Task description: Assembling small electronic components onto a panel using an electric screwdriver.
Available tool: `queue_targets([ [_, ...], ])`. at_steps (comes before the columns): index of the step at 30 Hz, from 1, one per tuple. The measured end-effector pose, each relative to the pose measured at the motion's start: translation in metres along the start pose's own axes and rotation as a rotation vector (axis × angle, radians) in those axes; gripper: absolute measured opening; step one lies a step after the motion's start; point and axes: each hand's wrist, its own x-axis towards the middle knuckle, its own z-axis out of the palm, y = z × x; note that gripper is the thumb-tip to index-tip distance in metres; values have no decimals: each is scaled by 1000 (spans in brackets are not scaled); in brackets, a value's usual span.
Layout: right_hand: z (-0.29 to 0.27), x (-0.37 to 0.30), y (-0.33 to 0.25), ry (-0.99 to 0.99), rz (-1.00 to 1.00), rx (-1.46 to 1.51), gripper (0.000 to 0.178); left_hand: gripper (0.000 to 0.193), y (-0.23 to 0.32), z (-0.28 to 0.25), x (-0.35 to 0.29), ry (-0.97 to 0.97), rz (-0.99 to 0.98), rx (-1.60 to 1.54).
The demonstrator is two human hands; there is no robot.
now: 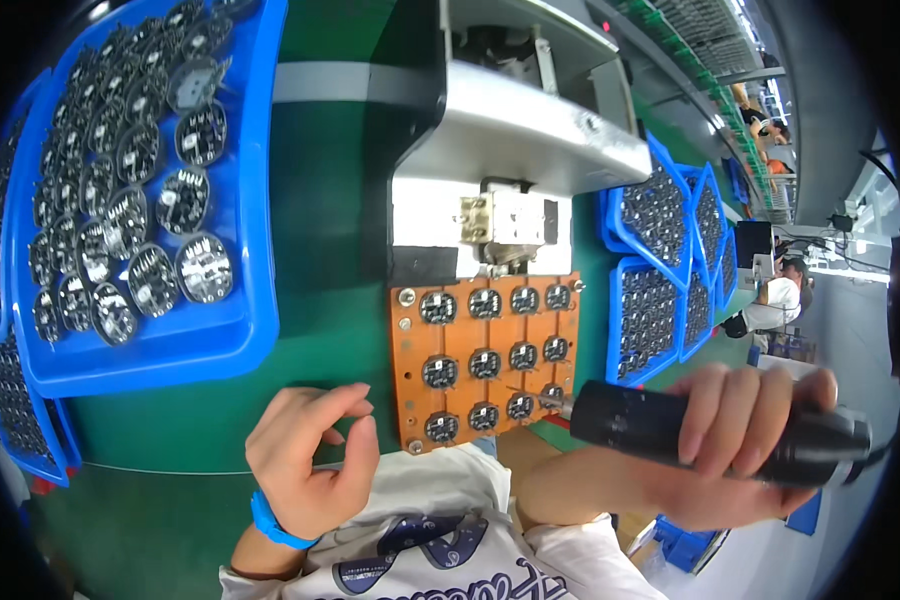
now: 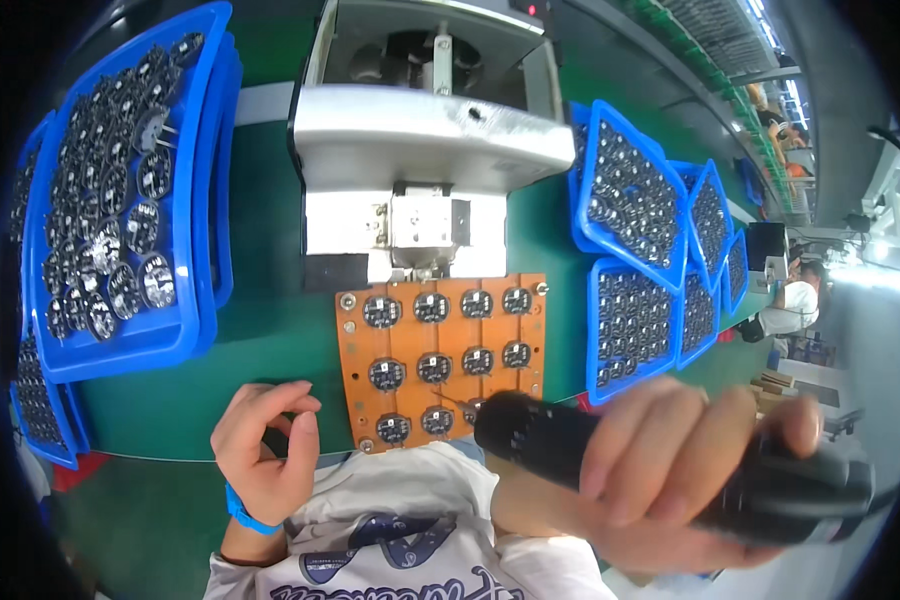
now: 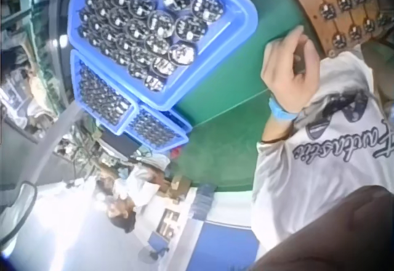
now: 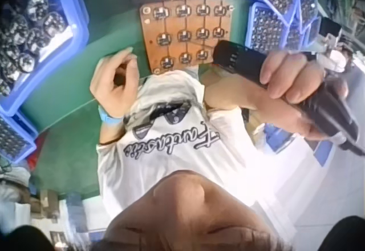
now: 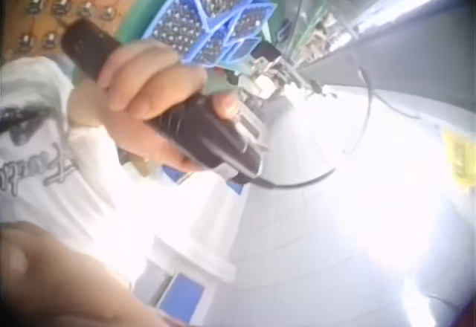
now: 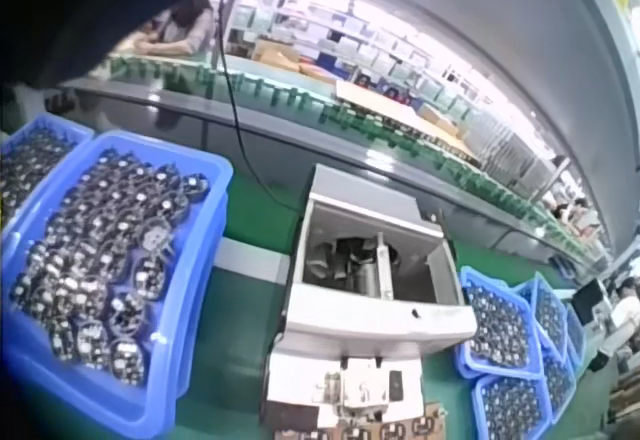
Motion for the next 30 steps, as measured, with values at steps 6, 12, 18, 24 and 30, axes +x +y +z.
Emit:
queue_targets([
  [6,0,-39,-2,106,-140,-101,37,34,-6,-5,-4,-61,101,-21],
  [12,-11,-49,-13,-84,130,-116,35,33,-11,-8,-7,-121,181,11],
  [18,-12,-52,-21,-192,261,-149,39,45,3,1,-9,-249,141,127],
  [24,-4,-57,-9,-223,288,-80,32,49,13,19,-11,-238,128,286],
  [30,-2,-60,4,-288,313,-65,40,45,11,23,-9,-258,106,317],
])
